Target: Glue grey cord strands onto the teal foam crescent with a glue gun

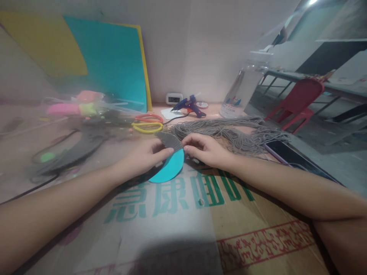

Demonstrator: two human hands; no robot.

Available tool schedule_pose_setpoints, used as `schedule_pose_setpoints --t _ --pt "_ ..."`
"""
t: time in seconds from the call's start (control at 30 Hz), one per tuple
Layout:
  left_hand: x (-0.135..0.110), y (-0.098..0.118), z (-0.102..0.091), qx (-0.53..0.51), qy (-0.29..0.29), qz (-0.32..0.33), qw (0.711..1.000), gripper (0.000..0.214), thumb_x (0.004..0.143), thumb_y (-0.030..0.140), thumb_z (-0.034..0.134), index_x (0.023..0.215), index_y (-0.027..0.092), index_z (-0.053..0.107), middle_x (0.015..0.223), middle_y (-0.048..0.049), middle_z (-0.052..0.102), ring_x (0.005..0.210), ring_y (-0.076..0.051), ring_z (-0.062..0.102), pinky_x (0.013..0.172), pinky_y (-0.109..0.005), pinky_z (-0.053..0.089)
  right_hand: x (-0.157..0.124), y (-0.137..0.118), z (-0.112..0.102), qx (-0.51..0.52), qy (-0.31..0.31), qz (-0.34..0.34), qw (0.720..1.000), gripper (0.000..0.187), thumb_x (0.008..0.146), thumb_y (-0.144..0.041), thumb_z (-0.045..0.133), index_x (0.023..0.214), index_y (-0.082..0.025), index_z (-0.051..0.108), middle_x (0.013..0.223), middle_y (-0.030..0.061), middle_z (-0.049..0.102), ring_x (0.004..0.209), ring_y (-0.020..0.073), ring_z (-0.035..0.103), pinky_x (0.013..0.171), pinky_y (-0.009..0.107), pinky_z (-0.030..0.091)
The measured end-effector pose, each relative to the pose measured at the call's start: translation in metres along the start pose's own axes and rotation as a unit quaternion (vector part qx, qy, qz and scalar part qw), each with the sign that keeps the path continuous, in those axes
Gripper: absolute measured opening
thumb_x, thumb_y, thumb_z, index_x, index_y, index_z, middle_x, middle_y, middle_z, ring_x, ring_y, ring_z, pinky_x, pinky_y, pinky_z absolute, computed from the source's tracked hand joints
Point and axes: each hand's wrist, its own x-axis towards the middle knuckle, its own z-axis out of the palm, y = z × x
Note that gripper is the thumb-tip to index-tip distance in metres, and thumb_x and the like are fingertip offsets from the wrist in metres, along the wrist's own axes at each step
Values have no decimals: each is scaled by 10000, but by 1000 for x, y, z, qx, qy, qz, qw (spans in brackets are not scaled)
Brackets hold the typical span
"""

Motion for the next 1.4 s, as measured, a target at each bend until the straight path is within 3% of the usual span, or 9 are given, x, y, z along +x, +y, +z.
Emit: schedule_pose_setpoints --t 0.23,0.43,0.83,1.0,1.13,1.27,1.4 --pt "-2 0 1 -16 -19 0 1000 358 857 502 520 784 165 618 552 25 555 494 -122 506 457 -220 353 1 0 -1 -58 29 -15 998 93 880 -256 542 854 -176 581 712 -22 587 642 99 531 617 233 430" --pt "-1 1 0 -39 -27 11 999 335 859 472 527 870 161 653 574 27 566 515 -121 512 475 -208 372 1 2 0 -80 27 -24 996 87 875 -247 539 866 -175 586 740 -14 604 671 107 546 630 238 429" --pt "0 -1 2 -40 -10 17 999 327 853 462 530 879 166 665 566 33 552 495 -117 493 467 -205 364 2 3 -2 -15 44 -16 999 227 920 -329 513 1062 -179 607 875 20 651 641 98 557 602 245 456" --pt "0 -3 1 -30 -5 14 999 356 839 497 550 826 159 661 613 3 588 537 -134 531 468 -211 386 3 4 -2 -85 42 -69 993 146 864 -301 589 880 -162 632 856 36 638 729 131 568 672 275 454" --pt "0 -4 3 -76 12 28 997 373 838 513 570 969 169 635 707 -12 622 612 -150 583 529 -227 457 3 2 -3 -109 32 -82 990 140 880 -262 541 804 -161 600 822 36 611 754 141 570 704 285 448" --pt "-1 -1 3 -157 37 6 987 429 852 512 576 1152 206 547 645 30 567 577 -139 566 479 -207 431 3 -1 -3 -123 13 -71 990 110 863 -234 543 795 -162 591 805 29 602 721 130 550 676 269 436" --pt "-2 0 1 -111 31 8 993 319 857 501 580 906 186 587 653 25 575 562 -112 546 475 -191 399 2 -2 -3 -128 1 -74 989 131 870 -257 553 807 -157 609 836 38 616 741 131 554 689 267 432"
